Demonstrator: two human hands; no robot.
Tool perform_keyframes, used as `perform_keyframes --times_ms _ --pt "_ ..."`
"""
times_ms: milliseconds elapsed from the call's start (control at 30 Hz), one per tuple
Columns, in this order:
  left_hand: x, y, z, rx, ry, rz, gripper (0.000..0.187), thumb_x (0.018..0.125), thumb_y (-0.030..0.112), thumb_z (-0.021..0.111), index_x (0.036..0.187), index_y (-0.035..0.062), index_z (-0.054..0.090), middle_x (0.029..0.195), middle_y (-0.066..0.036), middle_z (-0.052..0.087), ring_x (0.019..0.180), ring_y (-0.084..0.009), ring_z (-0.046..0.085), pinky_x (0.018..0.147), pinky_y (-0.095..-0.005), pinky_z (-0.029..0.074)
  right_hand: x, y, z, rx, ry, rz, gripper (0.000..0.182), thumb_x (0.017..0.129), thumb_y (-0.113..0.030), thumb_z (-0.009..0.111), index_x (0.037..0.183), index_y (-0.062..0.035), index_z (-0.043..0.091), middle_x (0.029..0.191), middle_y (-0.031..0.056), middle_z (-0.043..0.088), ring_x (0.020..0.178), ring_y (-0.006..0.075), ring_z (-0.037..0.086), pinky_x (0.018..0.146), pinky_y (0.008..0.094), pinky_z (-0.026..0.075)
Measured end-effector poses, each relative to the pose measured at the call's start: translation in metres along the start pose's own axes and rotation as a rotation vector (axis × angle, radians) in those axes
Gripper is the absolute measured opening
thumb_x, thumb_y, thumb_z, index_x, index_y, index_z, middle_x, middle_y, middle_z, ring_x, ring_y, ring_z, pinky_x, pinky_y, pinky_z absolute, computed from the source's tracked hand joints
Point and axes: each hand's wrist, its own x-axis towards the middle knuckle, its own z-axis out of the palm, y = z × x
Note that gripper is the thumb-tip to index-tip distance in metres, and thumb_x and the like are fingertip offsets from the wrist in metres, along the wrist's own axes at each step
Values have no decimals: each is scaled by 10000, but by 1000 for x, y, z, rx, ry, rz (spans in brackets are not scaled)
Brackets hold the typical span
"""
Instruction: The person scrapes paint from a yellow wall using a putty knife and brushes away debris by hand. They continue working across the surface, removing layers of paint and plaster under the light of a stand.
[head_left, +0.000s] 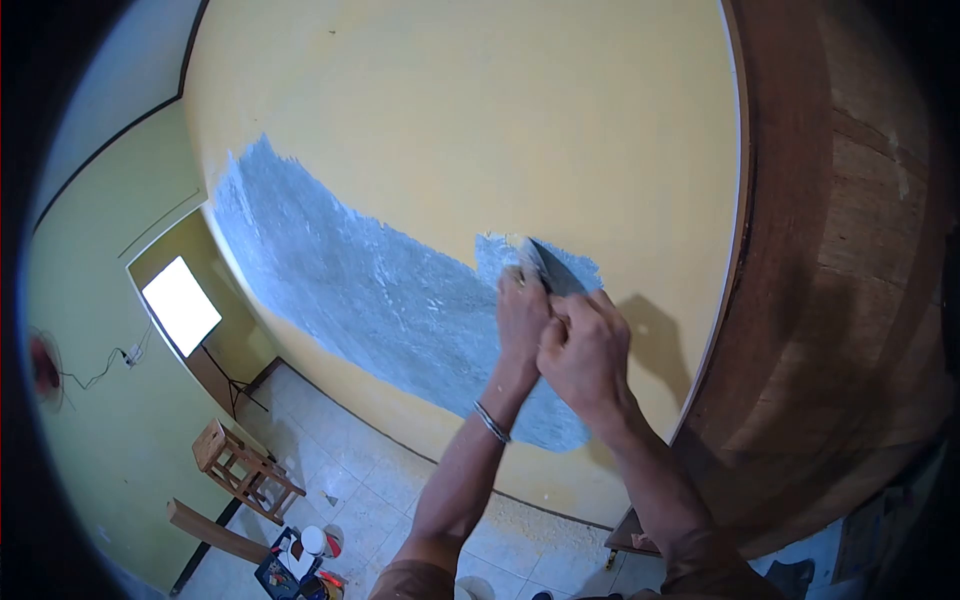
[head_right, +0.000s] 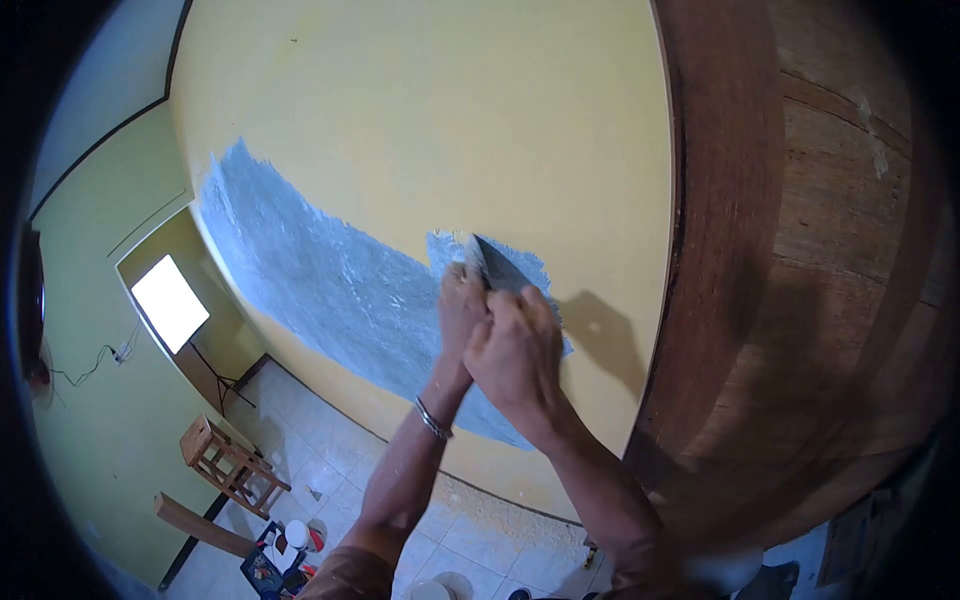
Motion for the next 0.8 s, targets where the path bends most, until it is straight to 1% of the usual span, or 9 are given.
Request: perform_keyframes --times_ms 167,233,367,500,567,600,633,700,800 --pt "-8 7 -5 21 -94 -5 549 804 147 620 1270 -113 491 1052 -257 554 1008 -418 552 885 -468 484 -5 1 -12 34 -24 23 69 729 7 618 790 3 651 703 162 611 707 342 592 652 443 495" --pt "-8 9 4 16 52 101 489 796 155 628 1190 -114 522 1036 -260 560 1008 -416 552 880 -469 485 -6 6 -12 30 4 47 51 732 -5 613 769 4 647 692 154 616 699 340 589 653 448 493" --pt "12 1 -6 157 -102 32 615 778 150 648 1271 -172 471 1035 -253 569 1001 -411 552 872 -458 487 14 14 7 -14 -56 24 66 743 -20 582 745 -1 645 704 152 633 721 350 601 671 468 497" --pt "0 -21 13 65 46 52 669 779 151 651 1322 -175 436 1036 -261 561 976 -414 545 850 -456 484 4 5 3 26 -91 27 62 758 -45 589 759 -9 639 715 164 635 744 364 603 690 471 504" --pt "9 -35 12 99 105 7 569 791 162 649 1246 -148 507 1024 -257 560 977 -413 544 846 -454 483 6 5 28 3 -38 18 71 768 -56 589 765 -4 637 725 171 638 762 369 603 699 478 503" --pt "17 -36 -5 137 63 -23 446 798 171 647 1130 -113 555 1024 -262 553 975 -415 540 839 -455 482 17 7 42 58 -174 58 131 788 -82 621 810 46 603 834 258 602 825 422 612 760 504 508" --pt "23 -42 -15 247 -1 105 360 801 179 647 1026 -90 567 1013 -272 549 970 -419 537 835 -463 479 25 10 50 54 -228 77 125 789 -84 620 798 40 604 830 259 600 827 425 612 760 507 509" --pt "21 -41 -18 166 -6 -8 376 804 181 645 1057 -83 556 1007 -268 555 981 -422 536 842 -476 472 21 9 52 57 -158 29 78 772 -57 593 786 -2 646 756 176 649 774 369 601 711 480 502" --pt "-10 -37 7 15 6 78 531 815 135 614 1275 -97 485 1084 -272 551 1004 -432 536 864 -478 477 -13 6 25 17 -29 -4 76 763 -38 594 790 -14 660 737 160 652 762 360 603 702 476 500"
